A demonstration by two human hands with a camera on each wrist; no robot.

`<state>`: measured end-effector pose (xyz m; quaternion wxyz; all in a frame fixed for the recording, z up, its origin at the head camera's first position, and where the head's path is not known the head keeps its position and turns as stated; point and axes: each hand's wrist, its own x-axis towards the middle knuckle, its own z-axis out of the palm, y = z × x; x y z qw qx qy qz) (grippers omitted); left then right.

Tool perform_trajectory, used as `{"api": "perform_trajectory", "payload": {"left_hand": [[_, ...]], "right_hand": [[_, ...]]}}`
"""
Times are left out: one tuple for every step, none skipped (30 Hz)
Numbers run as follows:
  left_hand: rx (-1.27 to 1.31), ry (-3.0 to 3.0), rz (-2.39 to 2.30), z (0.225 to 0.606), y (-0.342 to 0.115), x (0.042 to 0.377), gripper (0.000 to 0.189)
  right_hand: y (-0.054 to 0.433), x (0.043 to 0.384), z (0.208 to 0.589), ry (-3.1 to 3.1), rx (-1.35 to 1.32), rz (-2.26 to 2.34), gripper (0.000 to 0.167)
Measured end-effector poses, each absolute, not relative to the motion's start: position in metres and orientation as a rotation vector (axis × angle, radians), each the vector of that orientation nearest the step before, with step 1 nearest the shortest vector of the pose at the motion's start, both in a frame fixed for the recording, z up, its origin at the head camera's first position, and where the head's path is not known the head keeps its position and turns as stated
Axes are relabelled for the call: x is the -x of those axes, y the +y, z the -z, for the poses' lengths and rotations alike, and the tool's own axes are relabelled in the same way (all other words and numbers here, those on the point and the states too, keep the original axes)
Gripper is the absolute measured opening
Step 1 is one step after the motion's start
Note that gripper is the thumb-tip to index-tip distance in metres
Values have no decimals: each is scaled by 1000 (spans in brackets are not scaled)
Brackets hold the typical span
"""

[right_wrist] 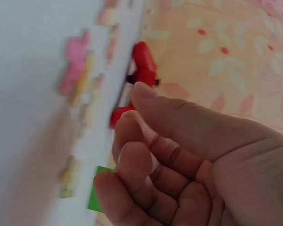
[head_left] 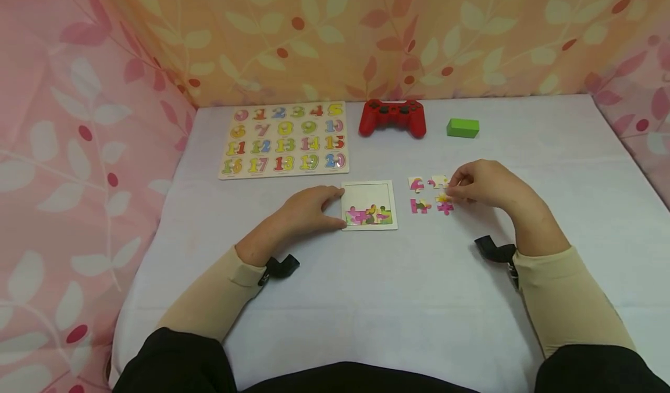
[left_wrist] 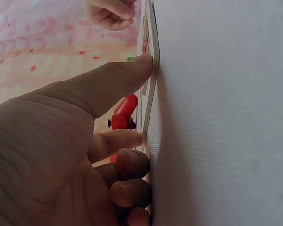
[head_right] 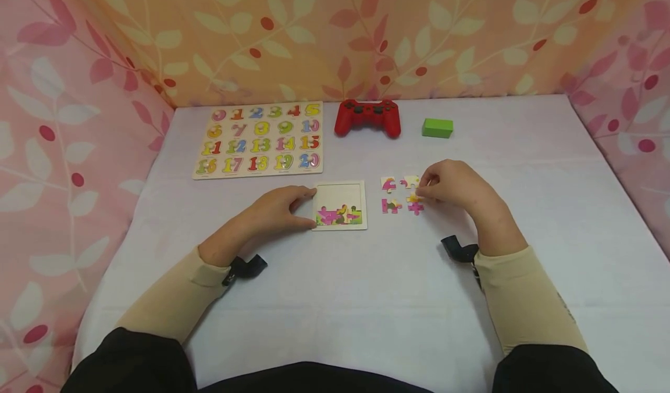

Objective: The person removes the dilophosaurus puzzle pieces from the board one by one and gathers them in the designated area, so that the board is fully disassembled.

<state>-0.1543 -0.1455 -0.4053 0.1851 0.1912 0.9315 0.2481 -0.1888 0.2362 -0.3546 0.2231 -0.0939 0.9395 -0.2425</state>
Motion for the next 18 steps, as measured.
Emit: {"api": "perform_trajectory", "payload": {"left_hand": [[-540,2626,-700,405,-145,154,80],[-541,2627,-703,405,-146,154,80],[-542,2627,-705,405,-146,154,80],[-545,2627,-702,406,-146,155,81],[-546,2627,-702,406,-146,155,81],[-548,2628,-701,406,-146,155,81],[-549,2627,-702,406,-146,155,81],[-549,2626,-704,406,-146,155,81],[-550,2625,-705,406,-146,155,81],[-550,2623,-708,406,-146,155,81],[-549,2621,-710,407,-146,155,81],[-551,2619,-711,407,-146,155,81],[-548,2617,-713,407,-146,155,81],[-547,2617,-713,406,-145,155,81],[-544,2616,-712,406,-145,155,81],[-543,2615,-711,406,-145,155,82],[-540,2615,-711,406,-145,156,82],[-539,2615,-709,405,-145,156,82]], "right_hand": [[235,188,349,2605,259,676,27],[234,188,343,2615,262,688,30],[233,187,337,2627,272,699,32],[231,186,332,2642,285,711,33],[228,185,327,2657,298,725,34],[226,185,323,2674,316,738,33],[224,184,319,2685,331,751,34],[222,183,316,2695,341,766,34],[220,182,314,2702,348,777,34],[217,181,312,2708,350,786,33],[215,180,311,2708,350,796,34],[213,178,310,2708,354,804,33],[210,177,309,2705,355,814,33],[208,176,309,2704,362,825,32],[205,175,308,2702,373,838,31],[202,173,308,2699,387,855,30],[199,172,307,2696,404,872,29],[196,170,307,2694,424,891,28]]}}
